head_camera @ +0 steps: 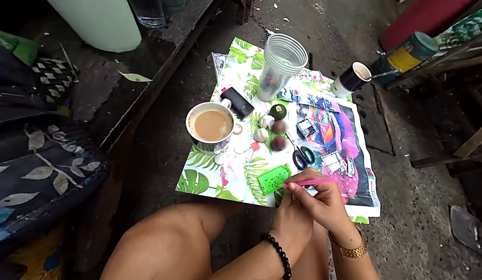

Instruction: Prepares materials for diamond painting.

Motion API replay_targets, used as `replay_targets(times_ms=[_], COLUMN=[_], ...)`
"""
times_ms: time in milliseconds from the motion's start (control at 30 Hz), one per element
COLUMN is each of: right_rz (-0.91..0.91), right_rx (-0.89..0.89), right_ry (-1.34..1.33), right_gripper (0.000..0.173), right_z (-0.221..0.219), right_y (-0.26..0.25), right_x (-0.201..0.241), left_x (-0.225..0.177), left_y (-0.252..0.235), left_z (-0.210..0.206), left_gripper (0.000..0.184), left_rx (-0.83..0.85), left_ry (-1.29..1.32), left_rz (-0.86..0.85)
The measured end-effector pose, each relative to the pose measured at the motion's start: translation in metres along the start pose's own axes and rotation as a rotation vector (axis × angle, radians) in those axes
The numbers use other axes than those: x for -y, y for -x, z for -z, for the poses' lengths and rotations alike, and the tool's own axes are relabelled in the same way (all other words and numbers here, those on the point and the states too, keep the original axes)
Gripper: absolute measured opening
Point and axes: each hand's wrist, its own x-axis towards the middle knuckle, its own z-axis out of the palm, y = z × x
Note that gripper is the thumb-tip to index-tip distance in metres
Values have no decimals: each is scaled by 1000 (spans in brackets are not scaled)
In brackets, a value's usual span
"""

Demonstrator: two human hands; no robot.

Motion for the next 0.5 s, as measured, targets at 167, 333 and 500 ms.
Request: replay_targets(times_ms=[167,333,500], right_rz=[-2,-61,-222], right_rx=[60,-268,-687], right_ry=[115,-153,-393], right_gripper=[17,15,21], right_z=[-14,-9,-13], right_y=[-11,-3,16], right_x=[4,-6,-31], left_x=[1,10,19], left_y=[4,1,0], left_z=[7,11,10], left_gripper=[23,31,33], left_rx=[5,107,112], left_ry=[36,98,142], left_rz=[24,-63,-69])
